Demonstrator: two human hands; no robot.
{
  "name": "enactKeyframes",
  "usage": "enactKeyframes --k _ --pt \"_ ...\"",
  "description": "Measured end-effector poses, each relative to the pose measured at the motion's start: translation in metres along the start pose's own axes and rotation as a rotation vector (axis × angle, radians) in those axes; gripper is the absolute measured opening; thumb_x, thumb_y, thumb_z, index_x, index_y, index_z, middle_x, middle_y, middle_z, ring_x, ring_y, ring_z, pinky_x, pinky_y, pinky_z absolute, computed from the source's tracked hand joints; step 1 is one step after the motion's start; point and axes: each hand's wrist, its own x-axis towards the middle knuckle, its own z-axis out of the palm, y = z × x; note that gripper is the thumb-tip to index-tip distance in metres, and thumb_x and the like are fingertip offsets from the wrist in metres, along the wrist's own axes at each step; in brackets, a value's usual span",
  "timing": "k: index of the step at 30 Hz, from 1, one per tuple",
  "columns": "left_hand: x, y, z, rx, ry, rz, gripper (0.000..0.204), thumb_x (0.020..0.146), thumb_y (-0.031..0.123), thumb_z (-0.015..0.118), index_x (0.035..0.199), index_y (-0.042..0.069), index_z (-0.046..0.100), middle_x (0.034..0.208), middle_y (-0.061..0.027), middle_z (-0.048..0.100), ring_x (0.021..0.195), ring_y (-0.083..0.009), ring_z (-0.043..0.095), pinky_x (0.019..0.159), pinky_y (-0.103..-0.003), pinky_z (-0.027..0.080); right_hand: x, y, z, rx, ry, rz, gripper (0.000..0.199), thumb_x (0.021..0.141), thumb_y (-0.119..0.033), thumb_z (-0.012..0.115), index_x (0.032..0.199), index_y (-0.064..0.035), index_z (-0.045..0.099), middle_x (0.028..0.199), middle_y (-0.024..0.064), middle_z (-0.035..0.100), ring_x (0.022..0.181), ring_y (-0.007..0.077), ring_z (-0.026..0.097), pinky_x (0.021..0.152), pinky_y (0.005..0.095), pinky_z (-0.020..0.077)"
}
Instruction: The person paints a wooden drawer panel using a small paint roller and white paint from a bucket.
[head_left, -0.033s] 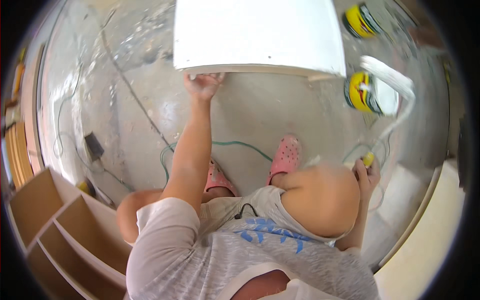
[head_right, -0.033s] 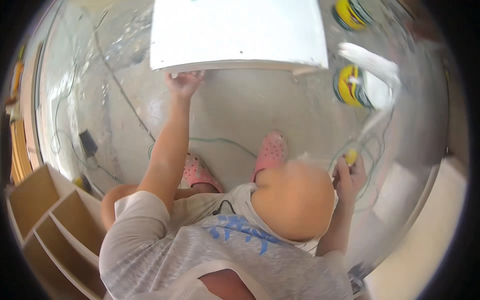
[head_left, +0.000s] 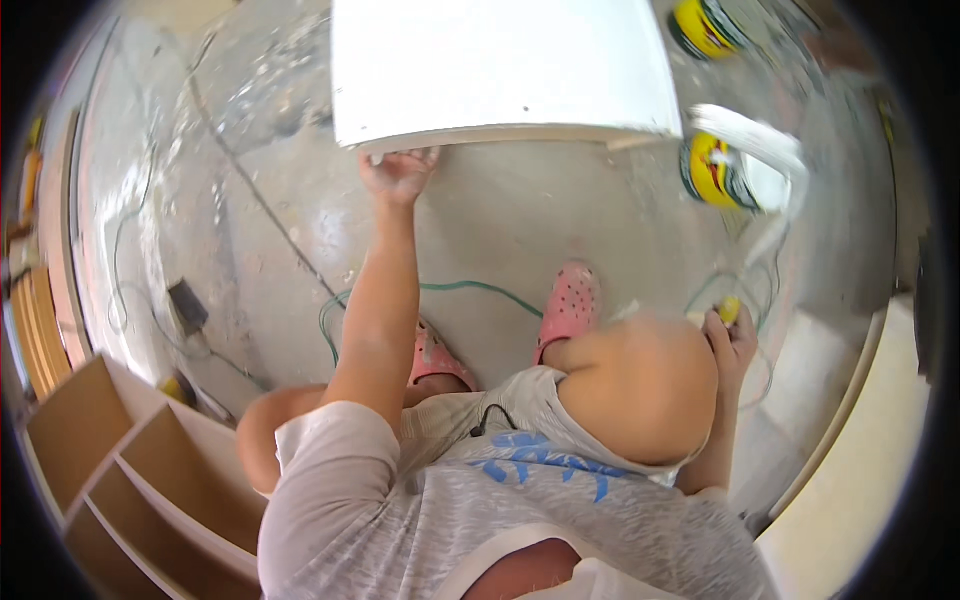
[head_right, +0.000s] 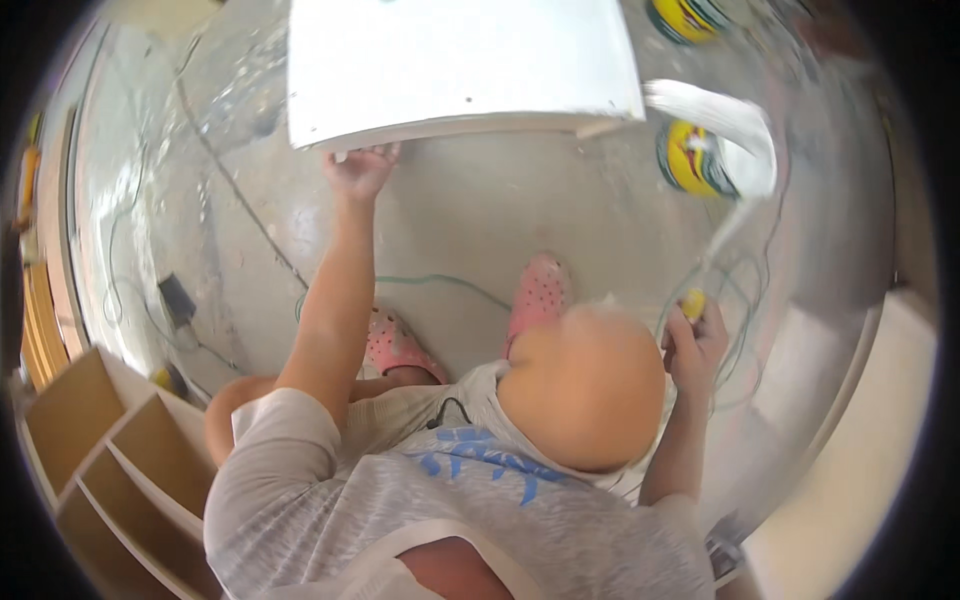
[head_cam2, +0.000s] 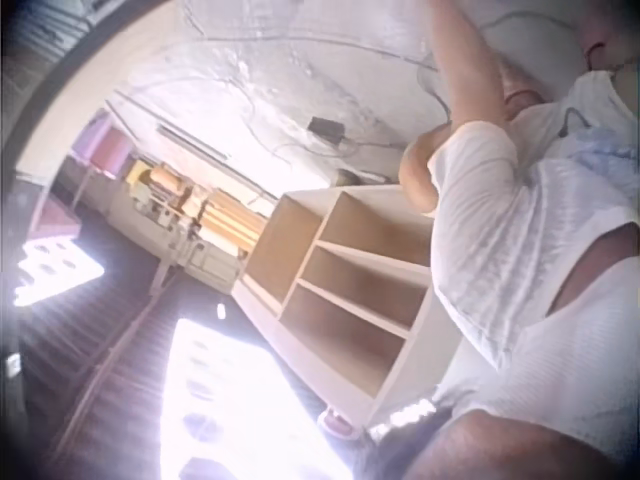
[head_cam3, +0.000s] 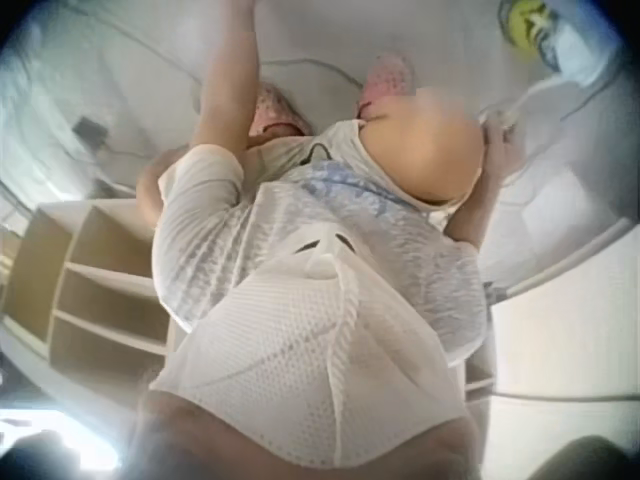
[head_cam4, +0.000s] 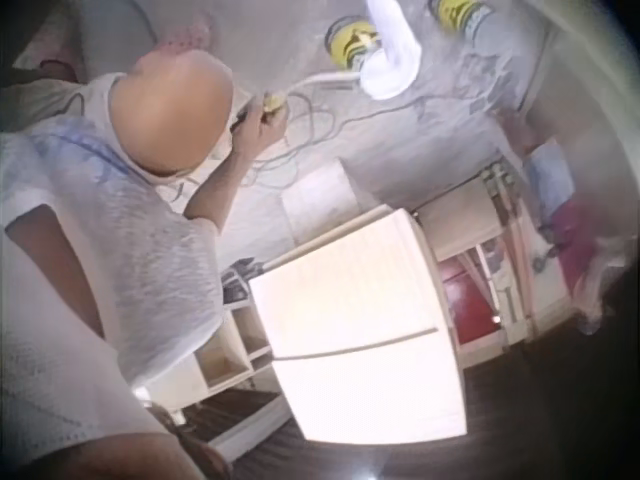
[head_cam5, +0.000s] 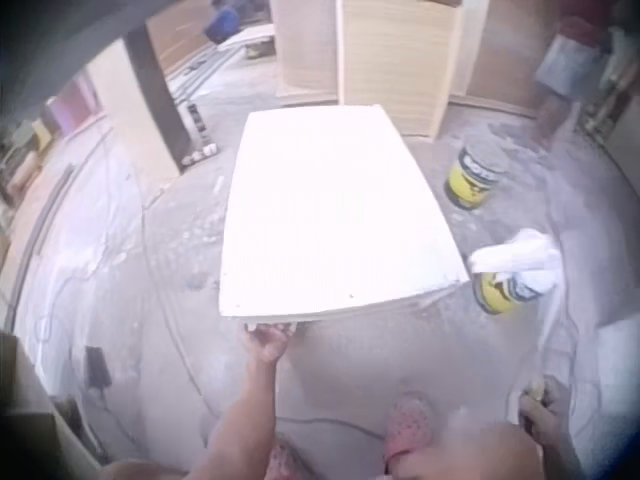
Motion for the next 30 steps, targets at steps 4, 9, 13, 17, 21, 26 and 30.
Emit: enactKeyframes --k 4,9,13,17,21,26,30 --pt "0.002 -0.019 0.005 0.124 0.040 -0.038 0.060 0.081 0.051 0.047 0.124 0.009 0.052 0.132 -0.0130 0.051 0.120 -0.0329 0.049 0.106 -0.057 0.027 -0.012 0.033 -0.015 -0.259 -0.096 -0.001 0.027 0.085 -0.013 0.063 0.107 -0.0008 0.055 0.065 0.0021 0.053 0.052 0.0094 0.050 0.046 0.0252 0.0378" --pt "-0.009 -0.027 0.002 -0.067 0.003 -0.064 0.059 0.083 0.047 0.050 0.127 0.008 0.049 0.131 -0.0156 0.050 0.121 -0.0337 0.047 0.102 -0.055 0.030 -0.011 0.040 -0.008 -0.625 -0.009 0.012 0.032 0.082 -0.019 0.065 0.108 -0.0035 0.055 0.075 0.0132 0.061 0.066 0.0293 0.063 0.058 0.0371 0.0469" --pt "-0.015 -0.034 0.010 -0.040 0.021 -0.081 0.058 0.084 0.049 0.050 0.124 0.007 0.050 0.128 -0.0159 0.053 0.117 -0.0338 0.050 0.099 -0.054 0.032 0.008 0.043 -0.011 -0.706 -0.084 -0.073 0.031 0.083 -0.020 0.062 0.109 -0.0046 0.056 0.087 0.0156 0.064 0.080 0.0357 0.063 0.067 0.0428 0.0489" --pt "-0.018 -0.034 0.013 0.150 -0.036 -0.063 0.056 0.080 0.047 0.053 0.122 0.011 0.055 0.121 -0.0107 0.059 0.108 -0.0310 0.057 0.092 -0.052 0.040 0.026 0.024 -0.003 -0.783 -0.062 -0.155 0.032 0.083 -0.018 0.061 0.112 -0.0042 0.055 0.089 0.0150 0.065 0.084 0.0348 0.063 0.072 0.0447 0.0490" --pt "-0.021 -0.034 0.021 0.128 -0.069 -0.079 0.056 0.083 0.051 0.048 0.123 0.011 0.053 0.126 -0.0112 0.055 0.115 -0.0319 0.052 0.096 -0.053 0.033 0.046 0.019 0.016 -0.673 -0.021 -0.157 0.040 0.081 -0.017 0.063 0.118 -0.0040 0.056 0.088 0.0173 0.064 0.082 0.0347 0.063 0.073 0.0413 0.0485" --pt "-0.026 -0.043 0.026 0.279 -0.047 -0.052 0.061 0.078 0.055 0.052 0.123 0.013 0.053 0.122 -0.0096 0.056 0.107 -0.0294 0.053 0.091 -0.049 0.035 0.076 0.036 0.045 -0.822 -0.098 -0.083 0.044 0.080 -0.016 0.063 0.122 -0.0044 0.057 0.091 0.0191 0.065 0.084 0.0367 0.062 0.075 0.0449 0.0478" --pt "-0.024 -0.051 0.027 0.264 -0.051 -0.067 0.060 0.078 0.055 0.053 0.122 0.014 0.053 0.121 -0.0094 0.056 0.106 -0.0294 0.053 0.088 -0.049 0.035 0.081 0.033 0.047 -0.832 -0.093 -0.078 0.044 0.080 -0.015 0.063 0.122 -0.0040 0.057 0.092 0.0187 0.065 0.085 0.0364 0.062 0.076 0.0448 0.0479"
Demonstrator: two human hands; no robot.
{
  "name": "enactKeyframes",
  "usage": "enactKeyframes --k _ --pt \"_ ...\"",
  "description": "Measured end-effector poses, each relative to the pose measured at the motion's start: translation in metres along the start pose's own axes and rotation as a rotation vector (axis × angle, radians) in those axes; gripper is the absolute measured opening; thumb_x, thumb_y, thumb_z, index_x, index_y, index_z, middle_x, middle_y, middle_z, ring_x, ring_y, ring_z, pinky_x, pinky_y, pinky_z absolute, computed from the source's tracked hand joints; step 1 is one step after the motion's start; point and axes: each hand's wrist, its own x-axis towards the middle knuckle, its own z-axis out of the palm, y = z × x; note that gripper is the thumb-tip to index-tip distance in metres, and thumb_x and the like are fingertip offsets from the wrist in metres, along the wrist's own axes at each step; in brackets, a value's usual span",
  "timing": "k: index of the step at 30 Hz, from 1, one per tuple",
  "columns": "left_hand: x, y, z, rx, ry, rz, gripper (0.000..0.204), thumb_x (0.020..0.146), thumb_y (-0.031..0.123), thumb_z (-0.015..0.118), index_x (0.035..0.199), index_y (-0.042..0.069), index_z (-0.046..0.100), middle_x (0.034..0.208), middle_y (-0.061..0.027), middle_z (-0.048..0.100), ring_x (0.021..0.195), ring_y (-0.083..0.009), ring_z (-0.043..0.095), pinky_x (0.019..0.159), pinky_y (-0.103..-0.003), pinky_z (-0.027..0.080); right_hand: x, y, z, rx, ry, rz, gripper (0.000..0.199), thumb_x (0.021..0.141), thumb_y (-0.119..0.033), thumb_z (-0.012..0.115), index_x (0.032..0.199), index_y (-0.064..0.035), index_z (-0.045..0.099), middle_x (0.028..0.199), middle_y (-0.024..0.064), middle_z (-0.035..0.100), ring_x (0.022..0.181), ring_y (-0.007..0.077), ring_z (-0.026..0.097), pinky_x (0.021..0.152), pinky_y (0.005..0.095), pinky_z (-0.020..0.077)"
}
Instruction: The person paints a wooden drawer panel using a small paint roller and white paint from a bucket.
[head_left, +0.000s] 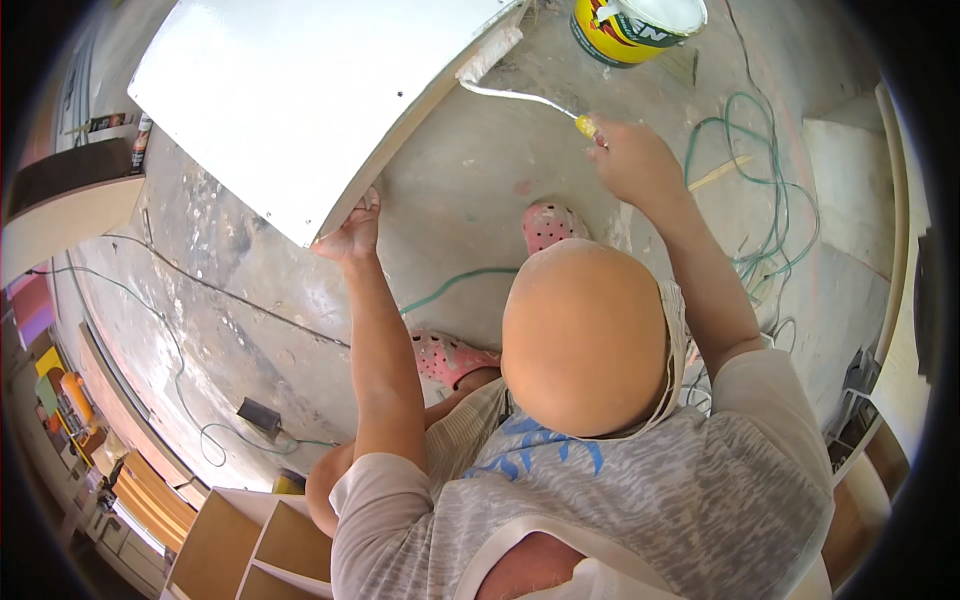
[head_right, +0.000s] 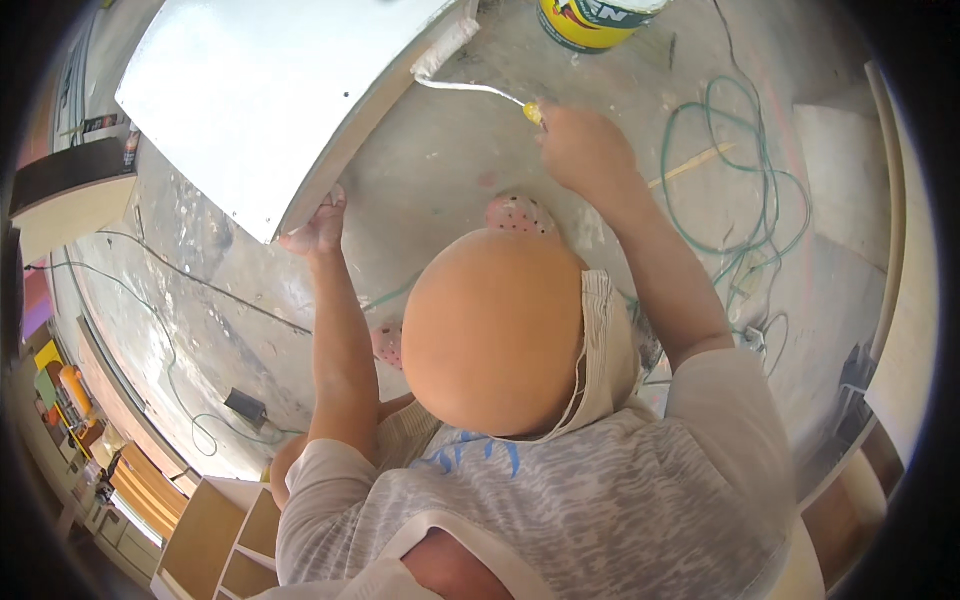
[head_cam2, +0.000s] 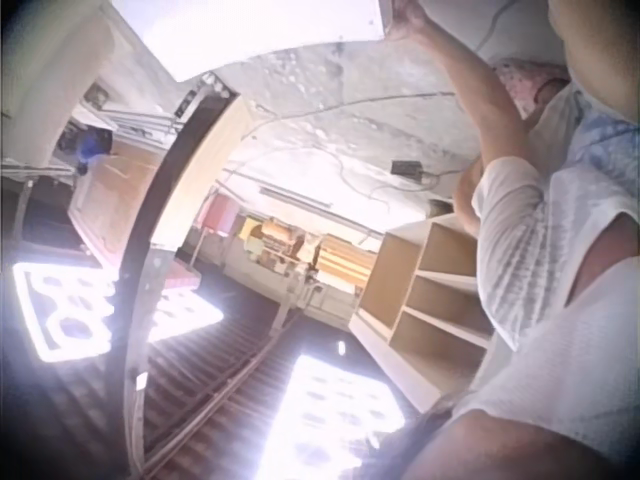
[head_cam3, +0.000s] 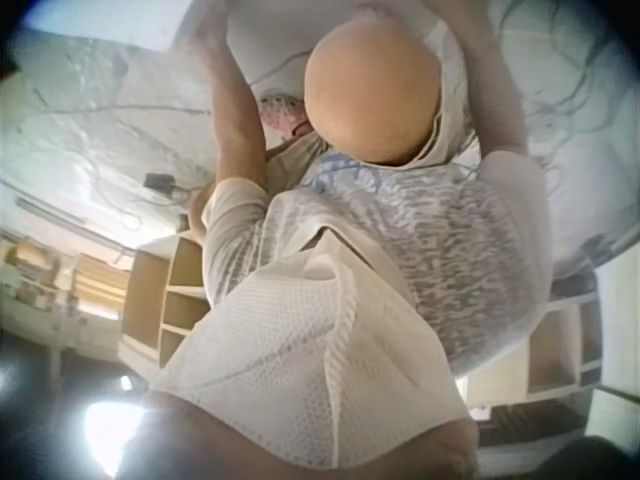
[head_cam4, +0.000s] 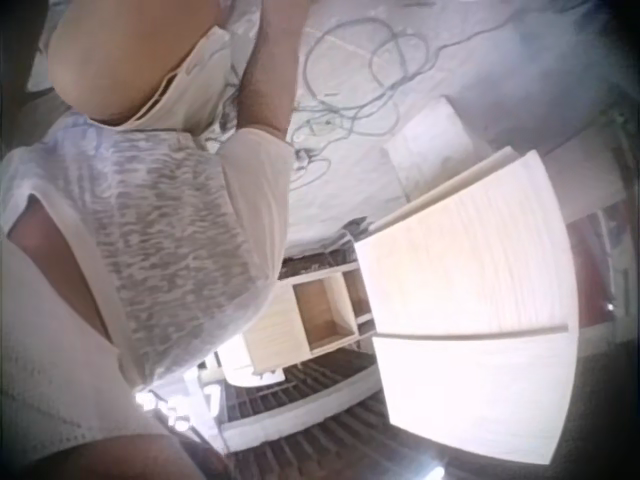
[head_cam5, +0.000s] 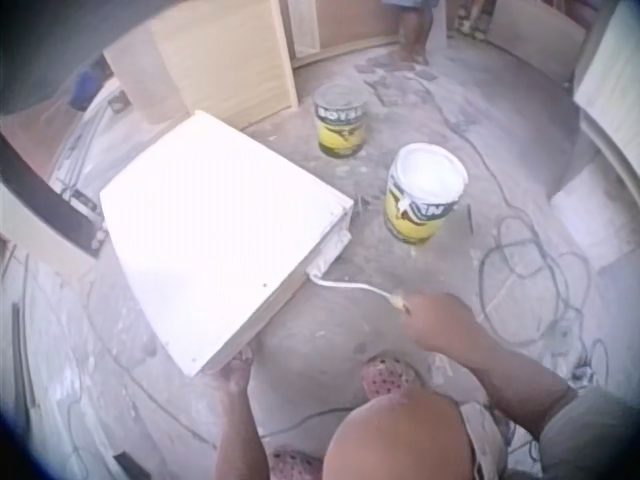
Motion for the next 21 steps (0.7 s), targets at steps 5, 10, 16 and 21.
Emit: enactKeyframes --k 5,10,16,21 --pt "-0.001 0.003 -0.007 0.024 -0.202 -0.008 0.065 0.078 0.057 0.053 0.123 0.011 0.053 0.122 -0.0123 0.057 0.107 -0.0311 0.054 0.087 -0.048 0.038 -0.025 -0.009 -0.035 0.108 0.090 0.026 0.043 0.081 -0.014 0.062 0.123 -0.0050 0.057 0.092 0.0160 0.065 0.086 0.0342 0.063 0.075 0.0431 0.0488" --pt "0.004 -0.008 0.001 0.061 -0.044 0.045 0.069 0.082 0.056 0.053 0.129 0.005 0.048 0.126 -0.0167 0.053 0.114 -0.0378 0.053 0.093 -0.055 0.045 -0.008 0.003 -0.010 -0.056 0.103 -0.008 0.040 0.085 -0.015 0.054 0.125 -0.0058 0.056 0.094 0.0172 0.065 0.087 0.0359 0.063 0.074 0.0475 0.0492" --pt "0.004 -0.027 0.008 0.039 -0.060 0.061 0.075 0.083 0.055 0.056 0.132 -0.001 0.042 0.129 -0.0207 0.050 0.114 -0.0418 0.053 0.095 -0.058 0.047 0.017 0.001 0.005 -0.125 0.030 0.091 0.041 0.084 -0.013 0.058 0.125 -0.0081 0.055 0.096 0.0162 0.065 0.091 0.0343 0.062 0.076 0.0450 0.0485" --pt "0.006 -0.034 0.008 -0.015 -0.068 0.051 0.074 0.084 0.053 0.057 0.132 -0.001 0.041 0.129 -0.0213 0.050 0.115 -0.0420 0.053 0.094 -0.059 0.048 0.030 0.006 0.003 -0.138 0.018 0.072 0.035 0.087 -0.008 0.045 0.121 -0.0056 0.057 0.097 0.0175 0.066 0.092 0.0356 0.064 0.077 0.0467 0.0506"
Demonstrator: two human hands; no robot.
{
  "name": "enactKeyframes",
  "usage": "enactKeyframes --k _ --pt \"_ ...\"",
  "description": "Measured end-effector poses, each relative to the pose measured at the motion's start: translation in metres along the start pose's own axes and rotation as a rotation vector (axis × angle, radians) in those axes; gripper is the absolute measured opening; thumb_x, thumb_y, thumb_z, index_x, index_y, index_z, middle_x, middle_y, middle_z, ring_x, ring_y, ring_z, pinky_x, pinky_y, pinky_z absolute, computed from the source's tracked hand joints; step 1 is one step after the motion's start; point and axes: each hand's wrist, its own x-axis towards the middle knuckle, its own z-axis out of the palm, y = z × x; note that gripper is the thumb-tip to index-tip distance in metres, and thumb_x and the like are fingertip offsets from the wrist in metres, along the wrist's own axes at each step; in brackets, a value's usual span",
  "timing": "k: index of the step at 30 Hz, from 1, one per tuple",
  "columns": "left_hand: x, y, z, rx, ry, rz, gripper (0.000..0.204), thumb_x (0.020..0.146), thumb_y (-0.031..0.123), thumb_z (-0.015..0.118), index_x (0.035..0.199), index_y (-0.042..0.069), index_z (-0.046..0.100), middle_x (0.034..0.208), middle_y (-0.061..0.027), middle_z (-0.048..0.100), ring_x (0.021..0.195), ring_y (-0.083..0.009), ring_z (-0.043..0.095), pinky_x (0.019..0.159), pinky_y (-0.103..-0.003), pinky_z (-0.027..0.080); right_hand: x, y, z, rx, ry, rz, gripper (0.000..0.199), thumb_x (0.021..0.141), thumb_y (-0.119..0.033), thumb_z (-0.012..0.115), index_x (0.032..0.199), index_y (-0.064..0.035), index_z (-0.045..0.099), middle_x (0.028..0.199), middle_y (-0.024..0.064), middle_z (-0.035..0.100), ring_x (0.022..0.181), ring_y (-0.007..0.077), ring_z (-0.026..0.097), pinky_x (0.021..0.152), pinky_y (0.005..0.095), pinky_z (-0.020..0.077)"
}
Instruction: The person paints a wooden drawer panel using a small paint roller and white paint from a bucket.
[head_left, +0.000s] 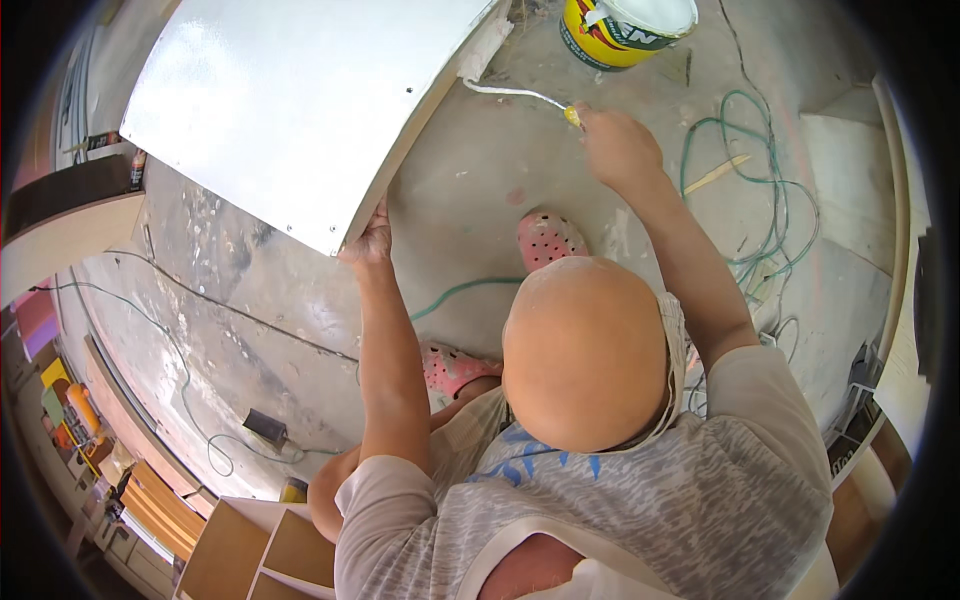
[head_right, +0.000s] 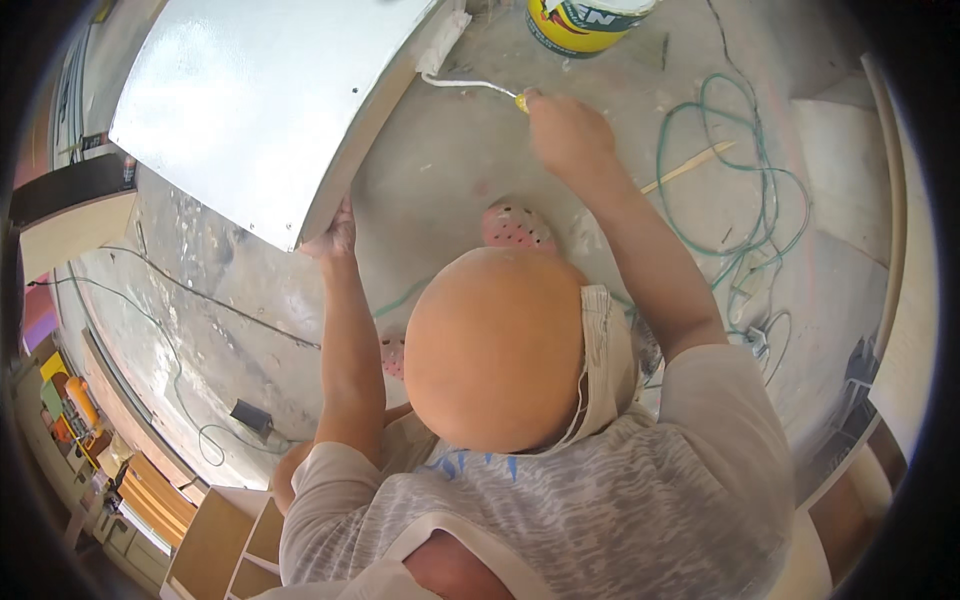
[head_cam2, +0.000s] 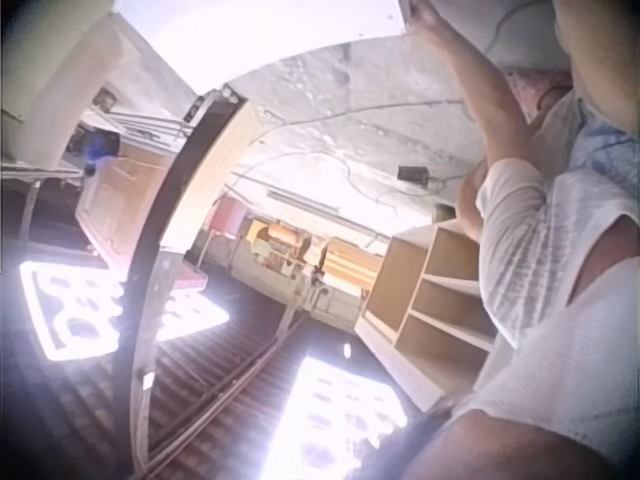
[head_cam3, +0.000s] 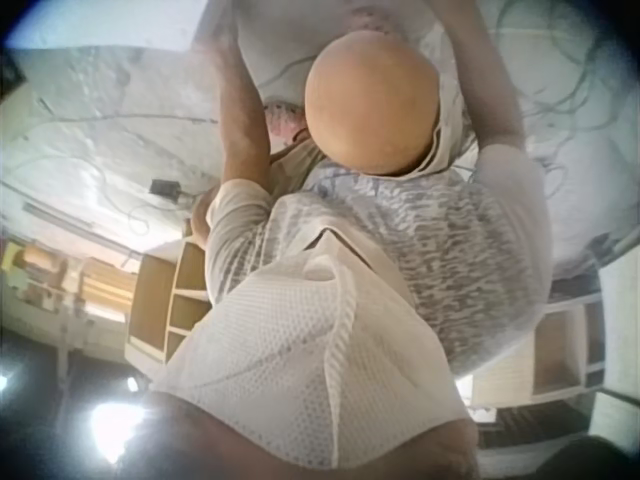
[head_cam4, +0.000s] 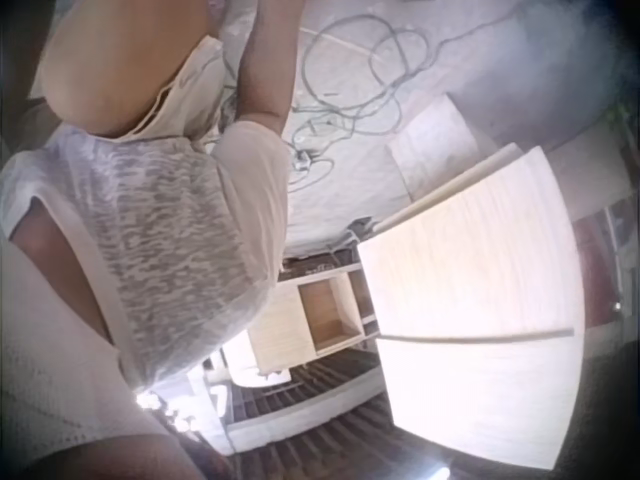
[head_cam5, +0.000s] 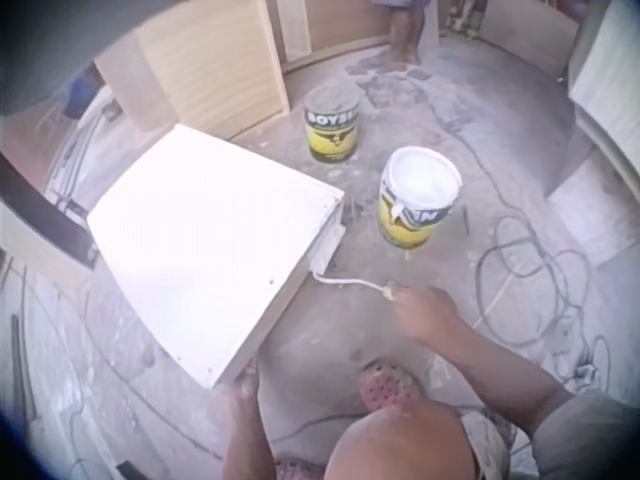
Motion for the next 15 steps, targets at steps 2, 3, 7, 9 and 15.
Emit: enactKeyframes --k 2,3,7,9,15 --pt "-0.002 -0.001 0.000 -0.107 0.021 -0.045 0.063 0.091 0.045 0.048 0.133 -0.003 0.041 0.134 -0.0237 0.046 0.122 -0.0445 0.046 0.100 -0.060 0.042 0.003 0.007 -0.005 -0.010 -0.054 0.047 0.040 0.085 -0.015 0.057 0.125 -0.0122 0.056 0.096 0.0154 0.065 0.088 0.0347 0.062 0.074 0.0462 0.0484" --pt "-0.002 0.000 -0.003 -0.112 0.016 -0.042 0.063 0.091 0.045 0.048 0.133 -0.003 0.041 0.134 -0.0237 0.046 0.122 -0.0445 0.046 0.100 -0.060 0.042 0.002 0.008 -0.012 -0.013 -0.047 0.043 0.040 0.085 -0.015 0.057 0.125 -0.0122 0.056 0.096 0.0154 0.065 0.088 0.0347 0.062 0.074 0.0462 0.0484" --pt "-0.002 0.007 -0.009 -0.034 -0.008 -0.028 0.070 0.088 0.050 0.051 0.133 -0.002 0.040 0.132 -0.0229 0.047 0.119 -0.0432 0.049 0.098 -0.059 0.044 -0.022 0.026 -0.059 -0.086 -0.112 0.096 0.035 0.083 -0.017 0.059 0.118 -0.0141 0.060 0.094 0.0144 0.065 0.087 0.0339 0.063 0.072 0.0451 0.0483" --pt "-0.001 0.006 -0.007 -0.003 -0.009 -0.039 0.074 0.085 0.054 0.054 0.133 0.000 0.041 0.130 -0.0208 0.050 0.115 -0.0414 0.053 0.096 -0.059 0.047 -0.024 0.033 -0.083 -0.091 -0.080 0.089 0.033 0.082 -0.018 0.060 0.115 -0.0137 0.061 0.092 0.0143 0.065 0.087 0.0337 0.063 0.072 0.0444 0.0482" --pt "-0.001 0.013 -0.009 0.019 -0.044 -0.042 0.075 0.085 0.055 0.054 0.133 0.000 0.041 0.130 -0.0204 0.050 0.114 -0.0416 0.054 0.095 -0.059 0.047 0.024 0.039 -0.091 -0.123 0.070 0.005 0.029 0.079 -0.017 0.062 0.108 -0.0123 0.064 0.089 0.0150 0.066 0.085 0.0344 0.063 0.073 0.0436 0.0488"
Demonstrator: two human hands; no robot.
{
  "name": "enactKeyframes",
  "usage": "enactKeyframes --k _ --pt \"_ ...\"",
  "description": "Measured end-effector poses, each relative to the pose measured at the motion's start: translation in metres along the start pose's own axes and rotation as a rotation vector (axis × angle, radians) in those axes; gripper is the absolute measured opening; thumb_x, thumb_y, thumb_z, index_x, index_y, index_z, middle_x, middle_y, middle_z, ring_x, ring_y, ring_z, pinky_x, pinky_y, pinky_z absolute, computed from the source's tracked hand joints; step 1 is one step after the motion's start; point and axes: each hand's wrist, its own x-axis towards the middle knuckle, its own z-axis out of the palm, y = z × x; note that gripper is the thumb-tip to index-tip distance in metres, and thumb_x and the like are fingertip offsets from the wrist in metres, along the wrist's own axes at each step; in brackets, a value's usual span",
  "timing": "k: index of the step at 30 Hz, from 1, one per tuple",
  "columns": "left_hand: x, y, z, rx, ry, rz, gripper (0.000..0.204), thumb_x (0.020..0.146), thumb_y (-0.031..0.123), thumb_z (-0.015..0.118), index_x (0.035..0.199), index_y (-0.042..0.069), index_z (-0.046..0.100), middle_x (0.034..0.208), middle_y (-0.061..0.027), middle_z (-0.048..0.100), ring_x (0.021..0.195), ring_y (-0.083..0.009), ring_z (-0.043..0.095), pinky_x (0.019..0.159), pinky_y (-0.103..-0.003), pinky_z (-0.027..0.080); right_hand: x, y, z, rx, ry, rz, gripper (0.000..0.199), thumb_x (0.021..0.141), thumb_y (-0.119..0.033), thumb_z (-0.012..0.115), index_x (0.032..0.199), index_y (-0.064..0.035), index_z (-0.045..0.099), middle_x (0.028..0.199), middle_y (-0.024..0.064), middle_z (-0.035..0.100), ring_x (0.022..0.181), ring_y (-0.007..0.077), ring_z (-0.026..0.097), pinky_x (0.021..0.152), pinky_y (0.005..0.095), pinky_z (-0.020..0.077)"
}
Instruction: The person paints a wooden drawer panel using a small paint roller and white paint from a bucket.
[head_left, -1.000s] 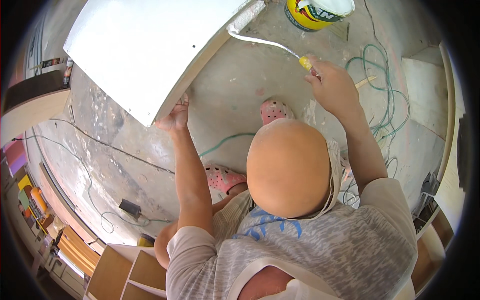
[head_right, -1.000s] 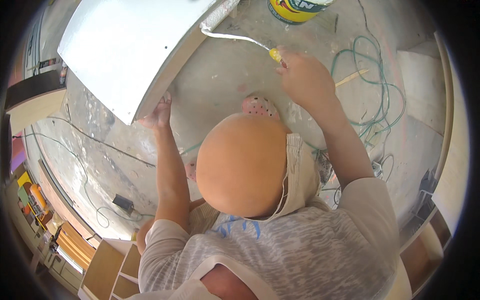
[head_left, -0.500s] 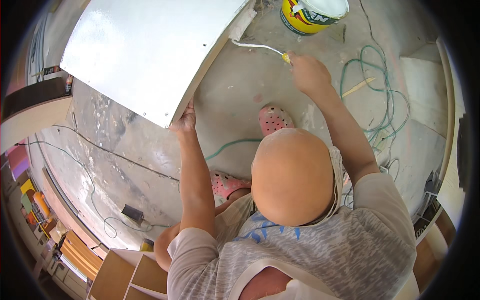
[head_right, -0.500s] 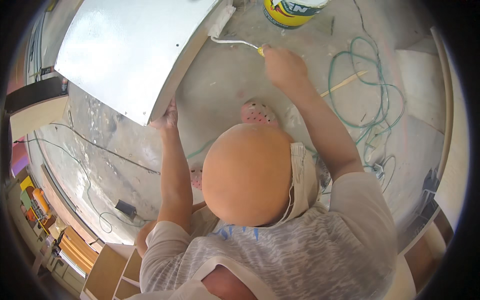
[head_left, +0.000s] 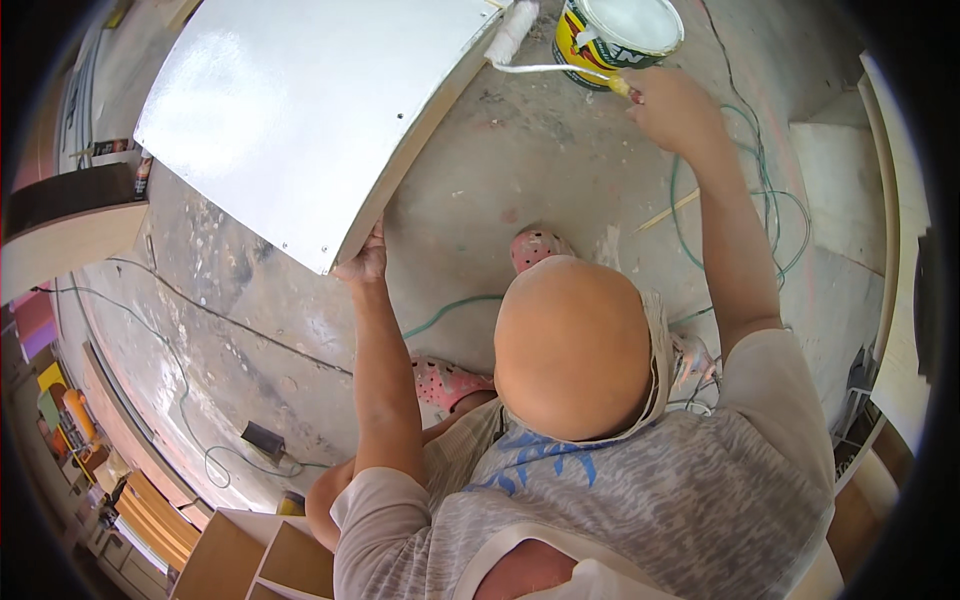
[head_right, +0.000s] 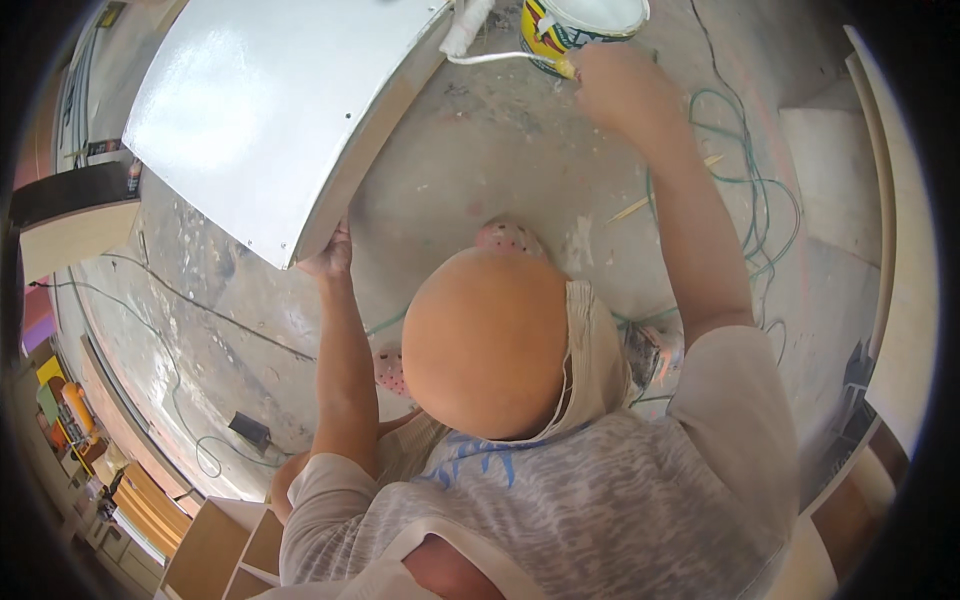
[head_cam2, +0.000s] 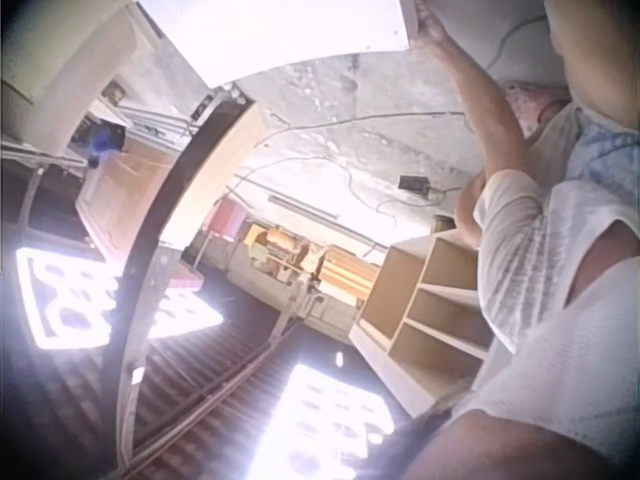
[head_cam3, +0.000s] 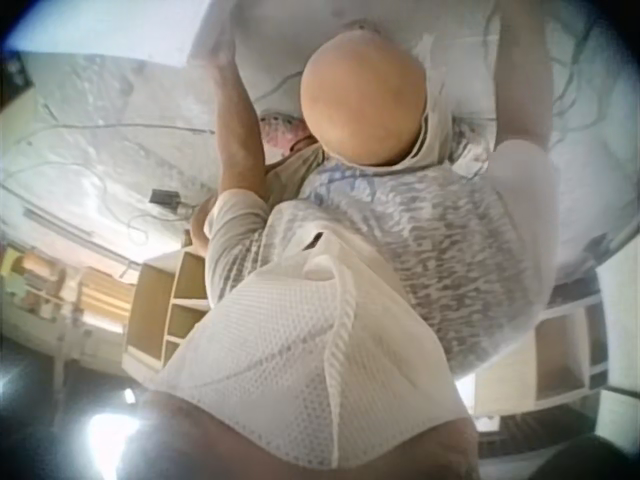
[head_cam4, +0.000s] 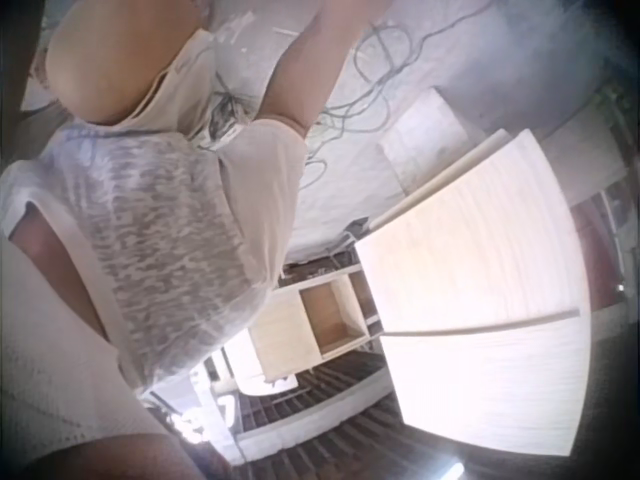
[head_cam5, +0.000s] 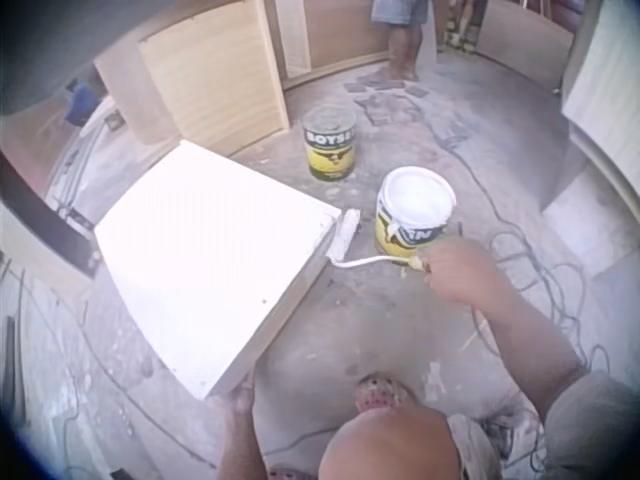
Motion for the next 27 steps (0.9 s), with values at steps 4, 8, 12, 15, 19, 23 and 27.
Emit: enactKeyframes --k 4,8,12,15,19,23,27 --pt "0.001 -0.006 0.008 0.093 0.033 0.029 0.074 0.084 0.055 0.055 0.133 0.001 0.041 0.129 -0.0197 0.050 0.114 -0.0404 0.055 0.094 -0.058 0.049 0.035 0.002 0.057 -0.043 -0.071 -0.049 0.026 0.079 -0.011 0.057 0.103 -0.0091 0.067 0.092 0.0174 0.066 0.085 0.0357 0.063 0.073 0.0448 0.0495" --pt "0.001 -0.003 0.006 0.075 0.032 0.027 0.074 0.084 0.054 0.056 0.133 0.001 0.041 0.129 -0.0194 0.050 0.115 -0.0397 0.054 0.095 -0.056 0.049 0.038 -0.016 0.055 -0.009 -0.150 -0.012 0.023 0.077 -0.003 0.054 0.095 0.0008 0.067 0.100 0.0202 0.066 0.094 0.0373 0.065 0.078 0.0458 0.0520" --pt "-0.001 -0.006 0.007 0.053 0.025 0.003 0.074 0.083 0.053 0.058 0.133 0.002 0.042 0.129 -0.0188 0.051 0.116 -0.0395 0.053 0.096 -0.056 0.048 0.033 -0.010 0.047 0.023 -0.064 0.022 0.022 0.076 -0.004 0.057 0.094 0.0002 0.068 0.097 0.0204 0.067 0.092 0.0369 0.065 0.077 0.0458 0.0517" --pt "-0.001 -0.006 0.004 0.014 0.003 -0.021 0.072 0.084 0.051 0.058 0.134 0.002 0.042 0.129 -0.0180 0.052 0.117 -0.0391 0.053 0.097 -0.056 0.046 0.002 -0.006 0.000 0.014 -0.075 -0.099 0.026 0.078 -0.013 0.062 0.102 -0.0053 0.065 0.089 0.0174 0.065 0.081 0.0356 0.062 0.069 0.0437 0.0487" --pt "0.002 -0.006 -0.001 0.001 0.011 -0.035 0.068 0.086 0.049 0.056 0.133 0.002 0.043 0.130 -0.0184 0.051 0.118 -0.0388 0.053 0.098 -0.056 0.046 -0.034 0.014 -0.019 0.162 0.017 0.001 0.038 0.077 -0.014 0.065 0.115 -0.0098 0.063 0.082 0.0136 0.063 0.075 0.0311 0.060 0.069 0.0383 0.0480" --pt "0.006 -0.008 -0.003 -0.008 0.005 -0.037 0.066 0.086 0.048 0.056 0.132 0.002 0.044 0.131 -0.0189 0.051 0.118 -0.0385 0.052 0.098 -0.056 0.046 -0.075 0.030 0.003 0.266 0.110 0.007 0.044 0.077 -0.015 0.066 0.121 -0.0152 0.061 0.081 0.0110 0.062 0.077 0.0287 0.061 0.070 0.0370 0.0483" --pt "0.006 -0.006 -0.005 -0.024 -0.030 -0.074 0.066 0.087 0.047 0.056 0.133 0.002 0.043 0.130 -0.0188 0.051 0.118 -0.0384 0.052 0.098 -0.056 0.046 -0.083 0.012 0.027 0.147 0.121 -0.034 0.031 0.082 -0.016 0.059 0.114 -0.0154 0.061 0.086 0.0122 0.065 0.082 0.0328 0.062 0.070 0.0435 0.0486"
